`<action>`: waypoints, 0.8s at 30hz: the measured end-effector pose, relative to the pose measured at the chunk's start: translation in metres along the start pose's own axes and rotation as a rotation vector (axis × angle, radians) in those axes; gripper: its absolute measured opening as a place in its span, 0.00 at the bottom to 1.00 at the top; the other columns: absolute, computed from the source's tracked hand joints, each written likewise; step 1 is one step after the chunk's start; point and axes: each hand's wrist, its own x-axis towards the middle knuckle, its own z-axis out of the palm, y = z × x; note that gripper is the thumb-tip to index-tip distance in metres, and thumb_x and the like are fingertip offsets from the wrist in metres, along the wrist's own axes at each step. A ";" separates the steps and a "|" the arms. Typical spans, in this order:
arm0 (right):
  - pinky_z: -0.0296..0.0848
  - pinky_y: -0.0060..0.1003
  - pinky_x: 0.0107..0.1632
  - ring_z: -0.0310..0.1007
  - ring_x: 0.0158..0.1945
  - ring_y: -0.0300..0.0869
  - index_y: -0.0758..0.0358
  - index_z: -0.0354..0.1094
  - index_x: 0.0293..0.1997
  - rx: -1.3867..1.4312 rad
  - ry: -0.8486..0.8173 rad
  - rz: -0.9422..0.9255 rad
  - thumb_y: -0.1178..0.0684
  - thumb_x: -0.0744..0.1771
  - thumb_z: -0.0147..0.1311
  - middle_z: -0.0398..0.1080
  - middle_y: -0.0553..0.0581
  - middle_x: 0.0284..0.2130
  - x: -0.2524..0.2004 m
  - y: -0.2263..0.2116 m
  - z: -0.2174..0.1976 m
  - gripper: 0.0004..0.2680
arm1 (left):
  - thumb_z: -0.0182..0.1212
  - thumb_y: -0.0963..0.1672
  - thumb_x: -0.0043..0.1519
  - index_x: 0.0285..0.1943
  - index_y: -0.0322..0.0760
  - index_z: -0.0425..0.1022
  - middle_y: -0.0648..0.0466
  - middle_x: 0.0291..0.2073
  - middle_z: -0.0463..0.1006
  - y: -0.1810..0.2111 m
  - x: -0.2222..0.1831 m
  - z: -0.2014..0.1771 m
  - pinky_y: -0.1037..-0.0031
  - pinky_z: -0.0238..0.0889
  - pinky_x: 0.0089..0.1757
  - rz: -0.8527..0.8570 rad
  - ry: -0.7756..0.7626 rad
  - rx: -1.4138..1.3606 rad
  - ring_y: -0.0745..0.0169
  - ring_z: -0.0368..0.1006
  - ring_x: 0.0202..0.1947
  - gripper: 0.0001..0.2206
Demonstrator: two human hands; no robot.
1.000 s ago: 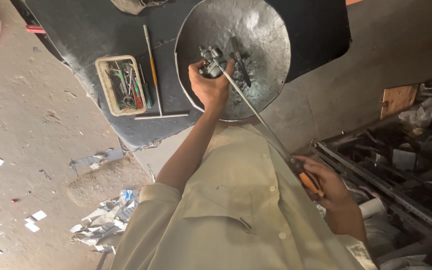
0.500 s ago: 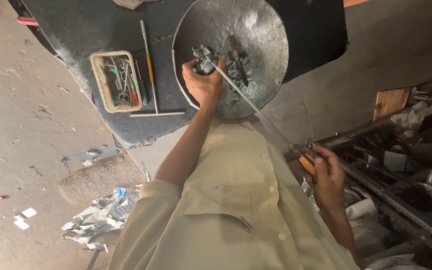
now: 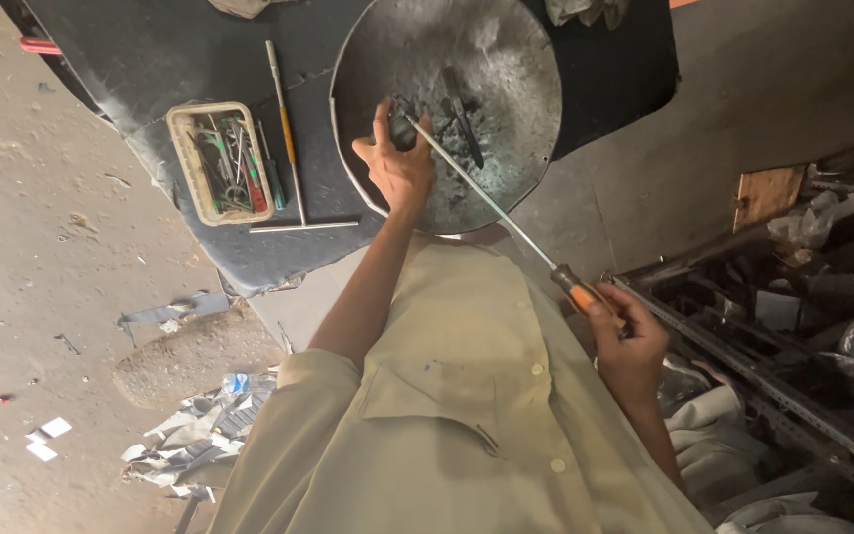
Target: Cleaning and inspecting the components of a motorcycle carburetor on a workbench.
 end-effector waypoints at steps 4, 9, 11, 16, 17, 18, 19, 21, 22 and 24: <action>0.70 0.32 0.43 0.70 0.41 0.41 0.71 0.71 0.54 -0.229 0.030 -0.270 0.52 0.67 0.60 0.69 0.60 0.41 0.001 -0.022 0.003 0.14 | 0.73 0.53 0.55 0.63 0.61 0.70 0.47 0.48 0.62 -0.013 0.004 0.012 0.58 0.73 0.46 -0.014 -0.028 0.001 0.48 0.78 0.40 0.26; 0.68 0.35 0.42 0.72 0.39 0.40 0.64 0.73 0.57 0.074 0.016 0.154 0.53 0.70 0.52 0.76 0.56 0.41 0.006 -0.004 0.005 0.11 | 0.74 0.52 0.55 0.62 0.60 0.70 0.46 0.49 0.62 -0.018 0.007 0.020 0.57 0.72 0.46 0.028 -0.004 -0.025 0.47 0.78 0.41 0.26; 0.72 0.33 0.50 0.76 0.45 0.38 0.66 0.73 0.56 -0.169 -0.011 -0.032 0.55 0.72 0.49 0.77 0.56 0.43 0.006 -0.013 0.007 0.10 | 0.74 0.52 0.55 0.62 0.60 0.71 0.46 0.50 0.62 -0.017 0.008 0.020 0.58 0.73 0.45 0.048 0.014 -0.034 0.47 0.78 0.41 0.25; 0.72 0.41 0.50 0.72 0.47 0.50 0.69 0.68 0.50 -0.359 0.165 -0.549 0.51 0.67 0.61 0.68 0.66 0.47 0.001 -0.026 0.015 0.13 | 0.75 0.50 0.54 0.60 0.58 0.73 0.44 0.50 0.61 -0.018 0.006 0.020 0.58 0.72 0.44 0.150 0.104 0.038 0.44 0.77 0.40 0.24; 0.72 0.41 0.50 0.72 0.47 0.50 0.69 0.68 0.50 -0.360 0.163 -0.551 0.51 0.67 0.61 0.68 0.66 0.47 0.001 -0.025 0.013 0.13 | 0.75 0.50 0.54 0.60 0.58 0.73 0.44 0.50 0.61 -0.020 0.006 0.020 0.58 0.72 0.44 0.147 0.106 0.037 0.44 0.77 0.40 0.24; 0.70 0.39 0.42 0.71 0.40 0.46 0.63 0.69 0.54 -0.037 0.142 -0.177 0.52 0.67 0.58 0.71 0.61 0.47 0.000 -0.024 0.012 0.12 | 0.75 0.50 0.54 0.59 0.58 0.73 0.44 0.49 0.61 -0.021 0.006 0.020 0.58 0.72 0.44 0.166 0.119 0.050 0.44 0.77 0.40 0.24; 0.68 0.36 0.34 0.70 0.33 0.43 0.57 0.71 0.58 0.281 0.115 0.199 0.53 0.67 0.54 0.75 0.57 0.47 0.001 -0.024 0.010 0.13 | 0.75 0.50 0.54 0.59 0.58 0.73 0.44 0.49 0.61 -0.022 0.005 0.020 0.58 0.72 0.44 0.184 0.131 0.062 0.44 0.76 0.40 0.23; 0.71 0.35 0.42 0.74 0.39 0.43 0.61 0.72 0.58 0.004 0.042 0.073 0.55 0.69 0.55 0.76 0.58 0.46 0.005 -0.002 -0.001 0.11 | 0.75 0.50 0.54 0.59 0.57 0.74 0.43 0.49 0.61 -0.025 0.005 0.019 0.59 0.72 0.44 0.214 0.148 0.064 0.44 0.76 0.41 0.23; 0.73 0.35 0.49 0.78 0.45 0.42 0.65 0.73 0.59 -0.270 -0.030 -0.052 0.56 0.72 0.55 0.78 0.58 0.45 0.007 0.008 -0.006 0.09 | 0.75 0.49 0.53 0.59 0.56 0.74 0.43 0.49 0.61 -0.027 0.005 0.019 0.59 0.72 0.43 0.245 0.165 0.068 0.43 0.75 0.41 0.24; 0.74 0.37 0.50 0.77 0.47 0.47 0.67 0.71 0.56 -0.367 0.019 -0.308 0.55 0.71 0.56 0.75 0.61 0.48 0.003 -0.014 0.002 0.10 | 0.75 0.49 0.53 0.59 0.56 0.74 0.42 0.49 0.61 -0.023 0.006 0.019 0.59 0.72 0.43 0.258 0.171 0.067 0.43 0.74 0.42 0.24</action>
